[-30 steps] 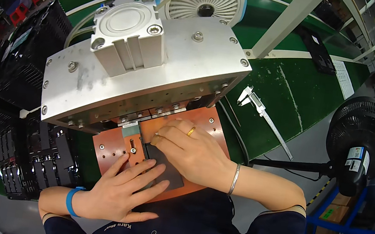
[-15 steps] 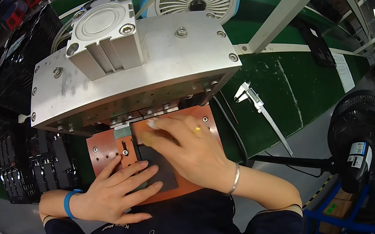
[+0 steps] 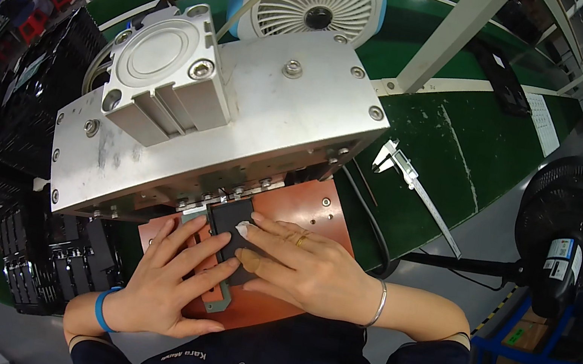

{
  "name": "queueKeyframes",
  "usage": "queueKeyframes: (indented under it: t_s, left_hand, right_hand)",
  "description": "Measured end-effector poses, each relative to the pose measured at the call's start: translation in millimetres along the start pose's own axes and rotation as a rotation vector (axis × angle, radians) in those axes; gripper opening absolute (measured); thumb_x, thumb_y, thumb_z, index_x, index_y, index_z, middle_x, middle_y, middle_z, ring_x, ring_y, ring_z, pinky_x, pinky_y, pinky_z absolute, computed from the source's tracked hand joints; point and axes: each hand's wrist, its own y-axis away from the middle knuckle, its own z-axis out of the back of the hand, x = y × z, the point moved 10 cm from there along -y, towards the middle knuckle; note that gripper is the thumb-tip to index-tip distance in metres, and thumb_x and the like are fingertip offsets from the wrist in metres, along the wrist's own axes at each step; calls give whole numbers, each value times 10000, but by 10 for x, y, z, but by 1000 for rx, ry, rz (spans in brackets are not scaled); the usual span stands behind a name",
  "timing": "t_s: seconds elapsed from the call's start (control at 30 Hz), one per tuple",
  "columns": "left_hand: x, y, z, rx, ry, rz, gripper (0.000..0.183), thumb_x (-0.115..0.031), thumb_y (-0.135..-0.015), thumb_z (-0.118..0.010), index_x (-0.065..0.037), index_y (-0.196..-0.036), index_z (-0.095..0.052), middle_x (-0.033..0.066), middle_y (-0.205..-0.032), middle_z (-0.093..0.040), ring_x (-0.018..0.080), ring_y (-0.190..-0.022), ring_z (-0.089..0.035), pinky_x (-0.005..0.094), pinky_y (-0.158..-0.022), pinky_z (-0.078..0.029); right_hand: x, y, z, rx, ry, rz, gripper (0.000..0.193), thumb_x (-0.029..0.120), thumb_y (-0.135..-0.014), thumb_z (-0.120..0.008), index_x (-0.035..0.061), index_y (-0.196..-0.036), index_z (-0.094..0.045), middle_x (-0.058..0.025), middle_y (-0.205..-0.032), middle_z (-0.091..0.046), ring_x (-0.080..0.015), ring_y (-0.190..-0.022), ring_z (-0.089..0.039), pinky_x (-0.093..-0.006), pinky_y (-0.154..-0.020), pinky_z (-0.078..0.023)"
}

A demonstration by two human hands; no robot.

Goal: Assembling electronic modules and measuring components with a digital caliper.

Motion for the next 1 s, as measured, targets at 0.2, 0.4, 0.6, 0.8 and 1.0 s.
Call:
queueKeyframes:
  t_s: [0.2,0.4,0.6,0.8,1.0]
  left_hand:
    - [17,-9,-26,5,-14,18,709,-643,-807,-633,-160,-1324,-594,138,-1455,-448,432,-1361,-354,605,-1119,-231]
    - [37,3,-49,12,-9,35,688,-648,-810,-627,-179,-1314,-602,112,-1444,-469,400,-1364,-363,584,-1133,-205]
    - [44,10,-65,16,1,49,659,-638,-819,-624,-184,-1296,-620,101,-1433,-485,381,-1367,-367,562,-1144,-193]
    - [46,17,-53,-10,16,51,614,-600,-815,-644,-184,-1265,-640,106,-1419,-501,382,-1362,-376,562,-1132,-221]
    - [42,7,4,-64,31,11,540,-527,-797,-680,-187,-1217,-666,113,-1413,-504,380,-1354,-388,564,-1113,-264]
  right_hand:
    - [-37,-37,-17,27,-14,1,386,288,-786,-771,22,-1054,-689,-176,-1247,-605,-334,-1184,-606,-366,-942,-540]
    - [-51,-43,-28,34,-27,-6,371,285,-777,-779,23,-1028,-701,-177,-1238,-615,-335,-1173,-612,-381,-964,-532]
    - [-28,-54,-37,40,19,7,369,294,-777,-778,28,-1021,-707,-157,-1248,-622,-317,-1163,-621,-386,-972,-532]
    - [-50,-37,-105,96,-59,-101,328,225,-823,-748,42,-1085,-675,-164,-1325,-562,-338,-1240,-554,-427,-1004,-495]
    - [-32,37,-175,201,-897,-511,544,7,-907,-599,89,-1404,-392,-109,-1553,-248,-293,-1479,-197,-487,-1167,-229]
